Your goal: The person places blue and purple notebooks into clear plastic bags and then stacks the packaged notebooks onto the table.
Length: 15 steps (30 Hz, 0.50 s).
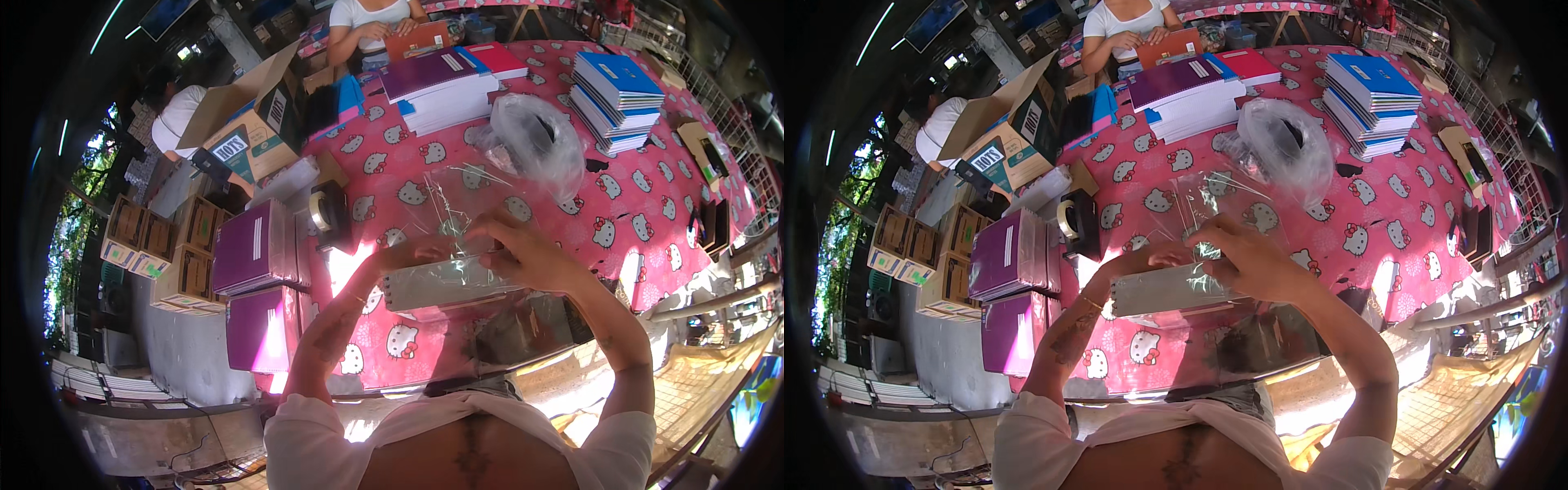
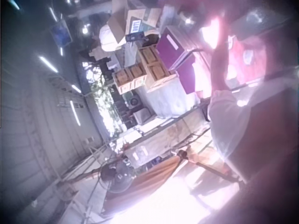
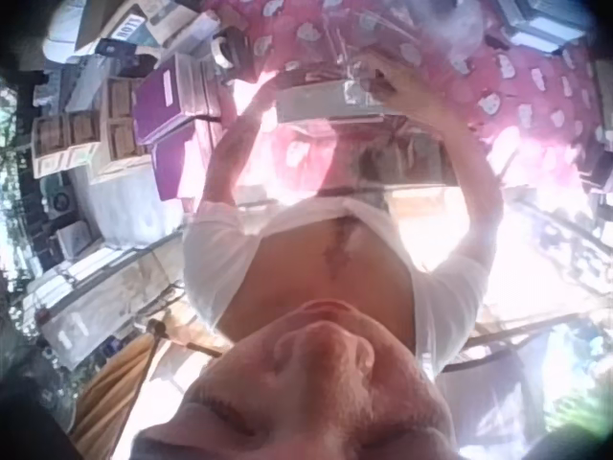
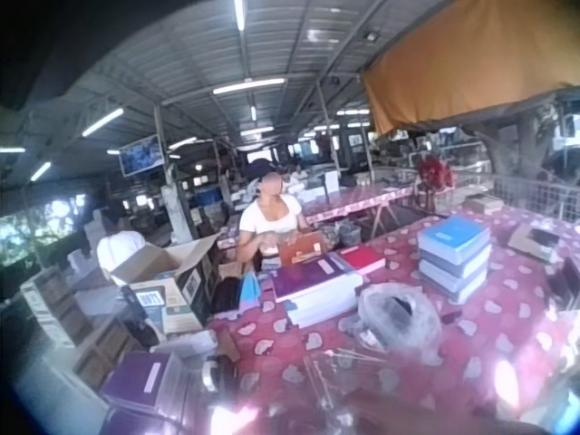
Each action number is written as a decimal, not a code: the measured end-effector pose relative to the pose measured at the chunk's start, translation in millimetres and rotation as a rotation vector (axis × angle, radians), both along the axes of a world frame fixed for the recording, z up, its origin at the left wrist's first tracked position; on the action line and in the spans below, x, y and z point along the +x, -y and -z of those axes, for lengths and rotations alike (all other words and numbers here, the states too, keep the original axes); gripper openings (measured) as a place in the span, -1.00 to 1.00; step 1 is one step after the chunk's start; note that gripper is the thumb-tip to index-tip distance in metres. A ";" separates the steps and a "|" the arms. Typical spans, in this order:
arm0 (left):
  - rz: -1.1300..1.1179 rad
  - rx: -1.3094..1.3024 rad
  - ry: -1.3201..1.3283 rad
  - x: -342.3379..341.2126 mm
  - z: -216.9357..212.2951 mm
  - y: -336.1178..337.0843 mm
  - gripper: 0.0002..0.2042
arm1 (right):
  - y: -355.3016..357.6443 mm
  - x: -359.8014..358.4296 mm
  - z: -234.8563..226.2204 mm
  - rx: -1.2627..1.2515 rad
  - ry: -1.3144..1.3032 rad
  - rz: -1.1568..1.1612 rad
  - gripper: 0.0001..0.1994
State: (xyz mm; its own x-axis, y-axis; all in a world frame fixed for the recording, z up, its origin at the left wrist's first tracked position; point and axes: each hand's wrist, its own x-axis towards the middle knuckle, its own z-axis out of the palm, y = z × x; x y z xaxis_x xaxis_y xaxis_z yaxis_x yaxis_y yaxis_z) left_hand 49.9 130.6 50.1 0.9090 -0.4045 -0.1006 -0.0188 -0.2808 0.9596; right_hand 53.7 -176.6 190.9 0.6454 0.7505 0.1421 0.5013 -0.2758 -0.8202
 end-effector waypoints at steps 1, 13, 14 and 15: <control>-0.163 0.040 0.149 -3.2 14.2 -27.3 -0.56 | -0.9 -8.5 -3.3 -0.032 0.266 0.004 -0.63; -0.992 -0.061 0.107 -56.8 70.4 -187.9 -0.82 | 13.4 -112.5 -14.8 -0.220 0.664 0.261 -0.61; -1.073 -0.306 0.031 -67.0 83.6 -179.3 -0.86 | 11.7 -119.4 -16.8 -0.219 0.666 0.261 -0.61; -1.140 -0.554 -0.040 -75.6 96.5 -174.2 -0.88 | 10.5 -127.5 -20.1 -0.241 0.667 0.229 -0.51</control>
